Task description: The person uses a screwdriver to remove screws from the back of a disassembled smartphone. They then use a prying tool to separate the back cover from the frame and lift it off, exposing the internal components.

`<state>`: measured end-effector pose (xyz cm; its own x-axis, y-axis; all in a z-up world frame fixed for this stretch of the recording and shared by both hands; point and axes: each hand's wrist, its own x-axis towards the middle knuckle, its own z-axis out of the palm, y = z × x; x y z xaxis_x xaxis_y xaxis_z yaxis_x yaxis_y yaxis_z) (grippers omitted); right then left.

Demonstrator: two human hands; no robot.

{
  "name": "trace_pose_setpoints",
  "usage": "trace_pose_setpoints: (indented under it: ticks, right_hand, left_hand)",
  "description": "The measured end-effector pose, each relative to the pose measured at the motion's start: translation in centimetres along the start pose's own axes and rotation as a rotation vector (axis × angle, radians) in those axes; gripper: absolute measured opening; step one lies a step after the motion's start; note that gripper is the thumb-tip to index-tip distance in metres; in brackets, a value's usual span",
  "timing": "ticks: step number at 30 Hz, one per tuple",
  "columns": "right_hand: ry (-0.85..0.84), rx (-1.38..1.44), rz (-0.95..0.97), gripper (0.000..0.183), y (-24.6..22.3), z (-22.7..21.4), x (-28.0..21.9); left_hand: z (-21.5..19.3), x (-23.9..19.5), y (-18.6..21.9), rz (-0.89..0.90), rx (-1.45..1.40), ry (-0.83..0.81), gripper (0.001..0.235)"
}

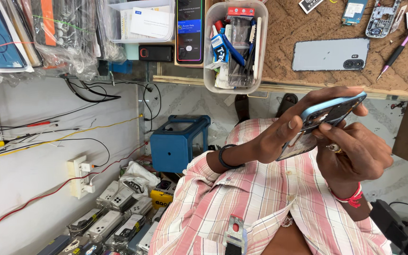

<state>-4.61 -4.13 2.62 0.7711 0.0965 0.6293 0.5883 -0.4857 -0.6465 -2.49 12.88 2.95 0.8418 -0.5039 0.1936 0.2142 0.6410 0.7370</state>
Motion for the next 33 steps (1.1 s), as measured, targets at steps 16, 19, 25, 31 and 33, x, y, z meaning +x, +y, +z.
trace_pose_setpoints:
  ticks: [16,19,25,31,33]
  right_hand:
    - [0.052,-0.006,-0.001,0.031,0.4,0.0,-0.6]
    - [0.051,-0.022,0.015,0.029,0.3,-0.1,-0.5]
    - [-0.012,-0.041,0.061,0.026,0.3,-0.7,-0.2]
    - [0.010,-0.010,0.031,0.027,0.7,-0.6,-0.8]
    - [0.044,0.012,0.015,0.028,0.7,-0.4,-0.9]
  left_hand:
    - [0.4,0.1,-0.5,-0.023,-0.081,-0.014,0.074]
    - [0.3,0.1,-0.4,-0.028,-0.053,-0.029,0.075]
    - [-0.1,0.1,-0.7,-0.021,-0.005,-0.032,0.073]
    - [0.3,0.2,-1.0,-0.013,-0.068,-0.028,0.071]
    - [0.4,0.2,-0.9,-0.012,-0.051,-0.029,0.072]
